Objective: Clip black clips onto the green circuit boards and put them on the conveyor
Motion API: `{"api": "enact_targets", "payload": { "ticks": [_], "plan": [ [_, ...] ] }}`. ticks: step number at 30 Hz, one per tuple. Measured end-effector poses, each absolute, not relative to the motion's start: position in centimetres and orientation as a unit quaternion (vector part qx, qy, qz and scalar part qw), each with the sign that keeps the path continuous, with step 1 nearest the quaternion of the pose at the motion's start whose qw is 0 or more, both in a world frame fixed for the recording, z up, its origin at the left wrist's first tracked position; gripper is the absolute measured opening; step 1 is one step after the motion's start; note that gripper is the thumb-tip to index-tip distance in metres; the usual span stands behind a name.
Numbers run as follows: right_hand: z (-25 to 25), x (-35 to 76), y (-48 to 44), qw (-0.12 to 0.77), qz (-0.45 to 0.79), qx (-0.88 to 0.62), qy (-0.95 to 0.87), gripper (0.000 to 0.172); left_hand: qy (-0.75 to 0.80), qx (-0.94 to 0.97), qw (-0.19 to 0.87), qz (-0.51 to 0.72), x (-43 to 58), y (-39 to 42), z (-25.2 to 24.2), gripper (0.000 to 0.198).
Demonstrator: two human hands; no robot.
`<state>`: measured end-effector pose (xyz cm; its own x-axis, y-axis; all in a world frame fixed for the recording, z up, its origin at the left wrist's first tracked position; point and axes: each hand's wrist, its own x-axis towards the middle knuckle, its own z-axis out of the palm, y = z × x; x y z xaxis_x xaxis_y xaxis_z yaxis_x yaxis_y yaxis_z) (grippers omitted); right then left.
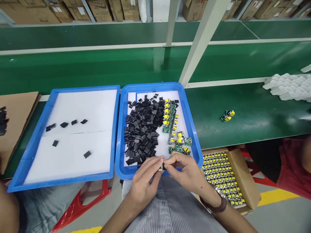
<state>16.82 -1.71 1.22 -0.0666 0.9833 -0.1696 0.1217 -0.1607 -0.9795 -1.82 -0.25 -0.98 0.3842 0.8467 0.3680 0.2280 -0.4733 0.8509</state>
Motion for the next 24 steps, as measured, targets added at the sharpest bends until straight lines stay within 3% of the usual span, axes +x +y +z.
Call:
{"api": "enact_targets", "payload": {
  "ticks": [4,12,24],
  "plan": [
    [1.02,16.85,-1.9,0.451,0.607,-0.524,-0.392,0.01,0.415,0.69,0.434,0.405,-1.49,-0.73,-0.61,0.048],
    [1.31,17.07,-2.35,0.466,0.573,-0.519,-0.431,0.01,0.443,0.608,0.513,0.413,-0.96,-0.64,-0.19,0.04],
    [1.09,16.91,-2.55,0.418,0.58,-0.55,-0.432,0.016,0.418,0.684,0.435,0.41,-1.19,-1.06,-0.53,0.044]
  ]
}}
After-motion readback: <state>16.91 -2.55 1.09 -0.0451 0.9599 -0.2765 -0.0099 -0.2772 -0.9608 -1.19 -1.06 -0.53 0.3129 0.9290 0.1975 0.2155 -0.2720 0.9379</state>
